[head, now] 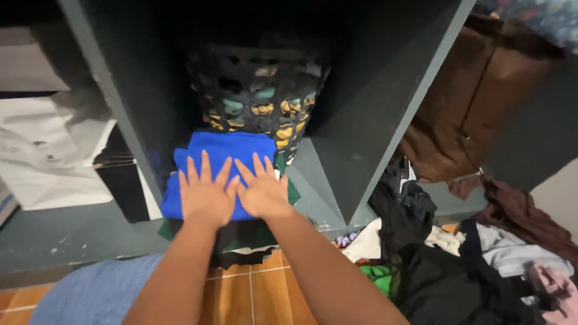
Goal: Folding various clothing items such as shirts and underwear and placing them in stacks on the floor.
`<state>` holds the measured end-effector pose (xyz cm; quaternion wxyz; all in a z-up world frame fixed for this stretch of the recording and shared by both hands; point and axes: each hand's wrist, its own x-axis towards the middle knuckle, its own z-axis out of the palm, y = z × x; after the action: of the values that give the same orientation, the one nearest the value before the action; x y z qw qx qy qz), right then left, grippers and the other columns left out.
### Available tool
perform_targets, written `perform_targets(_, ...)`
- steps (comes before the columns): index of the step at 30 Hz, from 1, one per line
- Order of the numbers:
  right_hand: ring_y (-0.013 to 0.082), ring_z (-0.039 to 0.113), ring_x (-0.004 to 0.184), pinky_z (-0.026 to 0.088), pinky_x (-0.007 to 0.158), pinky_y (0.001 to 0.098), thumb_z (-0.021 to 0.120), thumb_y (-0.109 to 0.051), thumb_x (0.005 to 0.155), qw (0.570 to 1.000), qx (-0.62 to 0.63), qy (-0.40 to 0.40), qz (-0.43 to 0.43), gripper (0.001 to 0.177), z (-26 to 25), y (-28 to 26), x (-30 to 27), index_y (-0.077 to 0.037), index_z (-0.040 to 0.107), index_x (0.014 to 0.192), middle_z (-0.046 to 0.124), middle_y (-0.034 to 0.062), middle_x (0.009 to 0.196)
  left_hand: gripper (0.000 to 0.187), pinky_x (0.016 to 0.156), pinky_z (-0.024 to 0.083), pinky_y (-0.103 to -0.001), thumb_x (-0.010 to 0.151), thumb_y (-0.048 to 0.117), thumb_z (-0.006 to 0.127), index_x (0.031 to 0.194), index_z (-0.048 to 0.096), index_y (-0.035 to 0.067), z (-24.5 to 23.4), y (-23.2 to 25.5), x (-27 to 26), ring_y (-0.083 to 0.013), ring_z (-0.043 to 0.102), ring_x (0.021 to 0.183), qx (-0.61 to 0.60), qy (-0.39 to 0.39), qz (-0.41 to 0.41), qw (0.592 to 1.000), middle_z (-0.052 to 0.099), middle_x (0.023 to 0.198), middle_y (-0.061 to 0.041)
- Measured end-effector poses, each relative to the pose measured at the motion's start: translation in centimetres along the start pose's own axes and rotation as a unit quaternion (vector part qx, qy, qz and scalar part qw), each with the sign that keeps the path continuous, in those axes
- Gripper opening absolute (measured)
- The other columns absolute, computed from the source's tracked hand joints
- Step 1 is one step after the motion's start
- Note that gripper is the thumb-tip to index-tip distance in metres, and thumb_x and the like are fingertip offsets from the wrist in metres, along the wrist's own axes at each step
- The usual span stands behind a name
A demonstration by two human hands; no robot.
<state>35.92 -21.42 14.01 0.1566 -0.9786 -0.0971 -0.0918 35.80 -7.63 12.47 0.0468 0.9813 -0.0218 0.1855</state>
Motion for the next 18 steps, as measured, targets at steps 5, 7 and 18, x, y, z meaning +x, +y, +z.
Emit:
perform_targets(5, 0.035, 0.013, 0.156, 0.024, 0.115, 0.0667, 0.042, -0.052, 0.097, 0.999, 0.014, -0.036, 0.027, 0.06, 1.7, 0.7, 2.4, -0.042, 0.034, 0.155, 0.018, 0.0081, 0.17, 0.06, 0.122, 0.007, -0.055, 0.099, 0.061, 0.029, 0.157, 0.03, 0.043, 1.9, -0.5, 2.2, -0.0412, 0.008, 0.154, -0.001, -0.066, -0.018, 0.998, 0.013, 0.168, -0.011)
perform_targets(7, 0.0354, 0.013, 0.157, 0.025, 0.115, 0.0662, 0.042, -0.052, 0.097, 0.999, 0.021, -0.025, 0.025, 0.059, 1.9, 1.1, 2.0, -0.042, 0.035, 0.155, 0.018, 0.0085, 0.17, 0.06, 0.122, 0.006, -0.055, 0.1, 0.061, 0.028, 0.157, 0.03, 0.043, 1.9, -0.5, 2.0, -0.0416, 0.008, 0.154, 0.004, -0.066, -0.016, 0.998, 0.013, 0.168, -0.011)
perform_targets(18, 0.0344, 0.069, 0.099, 0.054, 0.09, 0.0441, 0.065, -0.025, 0.088, 0.907, 0.123, 0.368, 0.163, 0.019, -1.8, 25.0, -13.2, -0.012, 0.079, 0.093, 0.072, 0.0154, 0.099, 0.054, 0.12, 0.015, -0.065, 0.095, 0.044, 0.057, 0.137, 0.062, 0.01, -3.2, 9.0, -7.0, -0.0411, 0.031, 0.15, -0.104, 0.225, 0.038, 0.968, 0.044, 0.157, -0.022)
